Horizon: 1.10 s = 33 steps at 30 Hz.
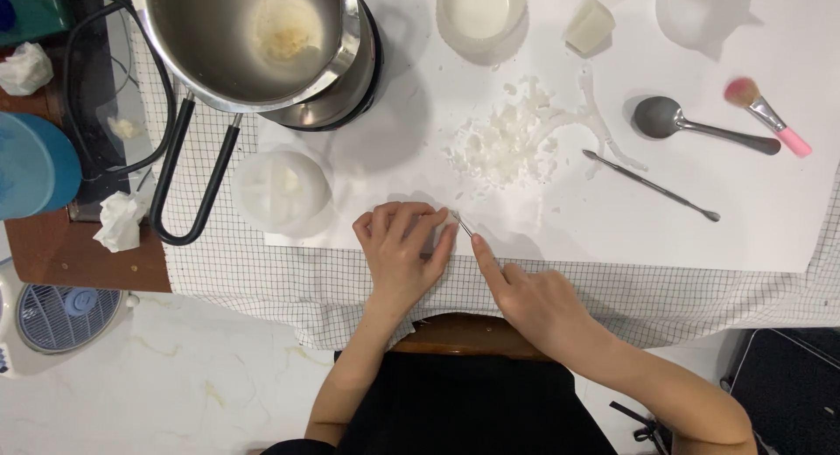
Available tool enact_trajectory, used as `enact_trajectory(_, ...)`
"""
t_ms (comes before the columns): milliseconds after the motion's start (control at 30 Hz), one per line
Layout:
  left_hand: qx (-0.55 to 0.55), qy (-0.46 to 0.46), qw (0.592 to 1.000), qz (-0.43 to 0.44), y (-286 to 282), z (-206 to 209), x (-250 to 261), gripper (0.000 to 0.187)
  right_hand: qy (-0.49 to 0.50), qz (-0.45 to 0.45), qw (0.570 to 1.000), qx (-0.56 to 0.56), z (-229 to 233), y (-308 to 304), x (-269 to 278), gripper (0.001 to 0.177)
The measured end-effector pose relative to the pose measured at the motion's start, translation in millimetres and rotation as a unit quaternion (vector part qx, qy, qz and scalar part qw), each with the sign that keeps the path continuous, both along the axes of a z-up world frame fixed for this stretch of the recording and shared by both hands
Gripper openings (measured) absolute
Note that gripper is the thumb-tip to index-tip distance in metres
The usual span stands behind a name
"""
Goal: Scrape wax flakes off a surface using a small metal tool
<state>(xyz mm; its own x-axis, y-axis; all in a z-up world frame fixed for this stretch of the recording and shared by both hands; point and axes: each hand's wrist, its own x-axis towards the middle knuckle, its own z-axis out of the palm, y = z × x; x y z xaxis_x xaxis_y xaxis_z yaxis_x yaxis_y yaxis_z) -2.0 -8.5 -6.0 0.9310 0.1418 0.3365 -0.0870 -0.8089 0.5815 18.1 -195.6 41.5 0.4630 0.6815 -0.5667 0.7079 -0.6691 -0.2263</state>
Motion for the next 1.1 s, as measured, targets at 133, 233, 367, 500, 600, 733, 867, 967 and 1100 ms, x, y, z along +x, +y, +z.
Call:
enact_trajectory(133, -0.020, 0.016, 1.000, -0.003, 2, 6, 2, 0.011, 0.030, -0.065, 0.992, 0.106, 14, -2, 17, 0.072)
enact_trajectory(233, -0.040, 0.022, 0.999, -0.005, 2, 6, 3, 0.011, 0.107, -0.123, 0.974, 0.158, 24, -3, 26, 0.071)
enact_trajectory(367, -0.043, 0.020, 0.999, 0.001, 3, 4, 3, 0.010, 0.108, -0.126, 0.972, 0.166, 31, -4, 27, 0.076)
enact_trajectory(500, -0.054, 0.024, 0.998, -0.001, 3, 5, 3, 0.009, 0.055, -0.080, 0.989, 0.109, 29, -6, 24, 0.076)
enact_trajectory(600, -0.058, 0.027, 0.998, -0.003, 3, 7, 4, 0.010, 0.070, -0.077, 0.989, 0.105, 30, -5, 32, 0.072)
enact_trajectory(733, -0.062, 0.032, 0.998, -0.002, 2, 7, 4, 0.010, 0.067, -0.050, 0.993, 0.079, 26, -5, 33, 0.074)
enact_trajectory(867, -0.056, 0.037, 0.998, -0.001, 1, 7, 4, 0.009, 0.075, -0.014, 0.997, 0.015, 29, 4, 38, 0.069)
enact_trajectory(967, -0.059, 0.040, 0.997, -0.003, 1, 8, 4, 0.010, 0.083, 0.012, 0.996, -0.017, 28, 8, 40, 0.067)
enact_trajectory(1100, -0.052, 0.035, 0.998, -0.002, 1, 9, 5, 0.009, 0.078, 0.006, 0.997, -0.015, 24, 8, 36, 0.065)
